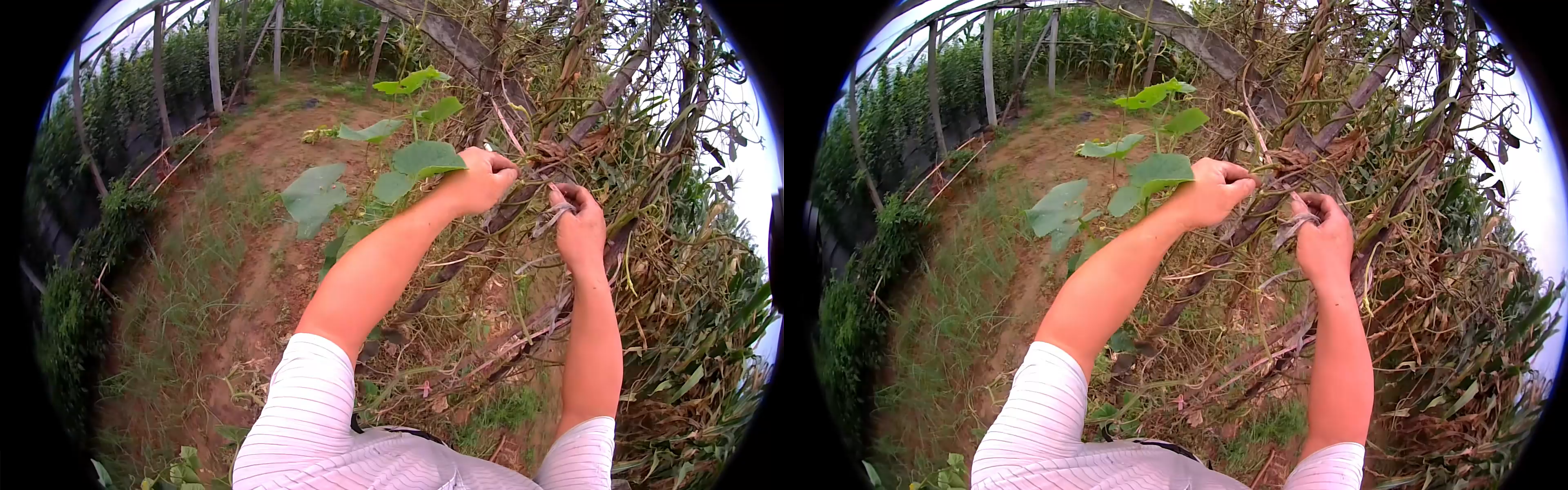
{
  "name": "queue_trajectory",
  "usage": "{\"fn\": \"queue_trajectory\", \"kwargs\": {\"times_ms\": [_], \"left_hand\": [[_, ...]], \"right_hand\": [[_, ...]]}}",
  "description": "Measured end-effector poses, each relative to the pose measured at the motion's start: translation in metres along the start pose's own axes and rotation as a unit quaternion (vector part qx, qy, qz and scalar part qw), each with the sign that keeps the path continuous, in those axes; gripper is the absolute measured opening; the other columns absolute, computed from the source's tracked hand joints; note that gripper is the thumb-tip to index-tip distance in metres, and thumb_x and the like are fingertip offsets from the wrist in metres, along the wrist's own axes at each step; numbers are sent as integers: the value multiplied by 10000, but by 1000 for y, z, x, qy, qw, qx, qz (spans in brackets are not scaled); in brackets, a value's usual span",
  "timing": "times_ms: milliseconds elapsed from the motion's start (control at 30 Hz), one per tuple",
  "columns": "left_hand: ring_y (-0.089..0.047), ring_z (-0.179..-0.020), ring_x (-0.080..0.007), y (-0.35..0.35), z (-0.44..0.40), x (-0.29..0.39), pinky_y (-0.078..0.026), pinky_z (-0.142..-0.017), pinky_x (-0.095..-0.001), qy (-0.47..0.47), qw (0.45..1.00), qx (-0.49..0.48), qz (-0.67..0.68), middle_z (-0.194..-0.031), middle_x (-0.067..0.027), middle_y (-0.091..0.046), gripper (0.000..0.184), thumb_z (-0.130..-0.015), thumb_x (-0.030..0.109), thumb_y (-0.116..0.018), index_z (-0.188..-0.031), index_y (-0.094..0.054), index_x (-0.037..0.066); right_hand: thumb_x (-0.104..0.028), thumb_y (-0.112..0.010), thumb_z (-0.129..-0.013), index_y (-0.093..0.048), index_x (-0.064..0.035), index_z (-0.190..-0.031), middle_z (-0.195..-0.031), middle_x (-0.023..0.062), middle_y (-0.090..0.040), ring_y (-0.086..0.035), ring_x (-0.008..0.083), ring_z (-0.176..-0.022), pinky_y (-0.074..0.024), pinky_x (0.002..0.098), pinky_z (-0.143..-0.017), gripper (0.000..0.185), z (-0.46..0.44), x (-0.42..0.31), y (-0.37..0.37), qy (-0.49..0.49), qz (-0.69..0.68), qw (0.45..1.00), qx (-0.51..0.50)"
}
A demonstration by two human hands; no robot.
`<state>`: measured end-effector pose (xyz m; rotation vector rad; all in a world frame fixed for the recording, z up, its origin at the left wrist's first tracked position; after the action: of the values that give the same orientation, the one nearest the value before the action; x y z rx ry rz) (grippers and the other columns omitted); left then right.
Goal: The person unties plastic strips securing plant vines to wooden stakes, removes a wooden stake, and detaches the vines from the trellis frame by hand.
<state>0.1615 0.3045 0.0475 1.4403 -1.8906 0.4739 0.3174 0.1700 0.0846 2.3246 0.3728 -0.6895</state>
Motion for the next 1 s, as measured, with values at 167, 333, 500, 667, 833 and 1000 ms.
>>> {"fn": "queue_trajectory", "kwargs": {"times_ms": [167, 333, 500, 667, 833, 1000], "left_hand": [[-692, -733, -309, -18, -22, -19, -533, -699, -414, 44, 983, 56, -170, -799, -191, -705, 282, -899, 319, -657, -974, -756, 66], [-658, -582, -281, -27, -31, -14, -509, -586, -404, 71, 993, 59, -67, -649, -146, -671, 295, -840, 359, -735, -777, -750, 72], [-676, -669, -298, -32, -32, -25, -520, -638, -409, 75, 993, 80, -41, -712, -204, -669, 249, -729, 214, -807, -751, -697, -8], [-646, -612, -348, -34, -38, -35, -498, -594, -422, 61, 985, 142, -76, -669, -262, -610, 109, -698, 65, -686, -678, -657, -38], [-529, -609, -150, -34, -20, -34, -452, -564, -374, 160, 985, 51, 29, -631, -68, -549, 127, -659, 40, -703, -694, -600, -26], [-481, -574, -60, -49, -5, -33, -368, -495, -230, 71, 931, 49, 354, -673, 16, -555, 72, -723, 7, -637, -746, -598, 63]], "right_hand": [[-219, -681, -921, -675, 0, -1063, -932, 87, -705, -635, 170, -814, -494, 299, -770, 261, -1, 2, -3, 7, -11, 1000, -12], [-184, -673, -906, -675, -2, -1068, -935, 110, -703, -644, 193, -833, -497, 314, -797, 244, -2, 5, -2, 32, -6, 999, -12], [-114, -620, -943, -640, 6, -1080, -935, 54, -640, -576, 152, -852, -470, 301, -795, 183, -2, 9, -12, 25, -29, 999, -27], [-92, -604, -941, -601, 25, -1050, -929, 59, -594, -530, 153, -852, -449, 286, -806, 160, -13, 23, -20, 69, -44, 995, -58], [-79, -597, -937, -592, 29, -1037, -921, 73, -593, -532, 159, -853, -451, 291, -809, 146, -18, 28, -24, 88, -70, 992, -65], [-90, -602, -943, -594, 43, -1060, -940, 99, -629, -567, 181, -872, -461, 313, -832, 178, -20, 24, -27, 104, -71, 989, -73]]}}
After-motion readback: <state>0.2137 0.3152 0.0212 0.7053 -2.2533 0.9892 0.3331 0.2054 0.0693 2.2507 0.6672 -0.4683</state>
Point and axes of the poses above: each hand's wrist, its own z-axis away from the middle knuckle, its own y-axis out of the back of the hand, x = y × z, the point moved 10 cm from there along -z, towards the middle knuckle
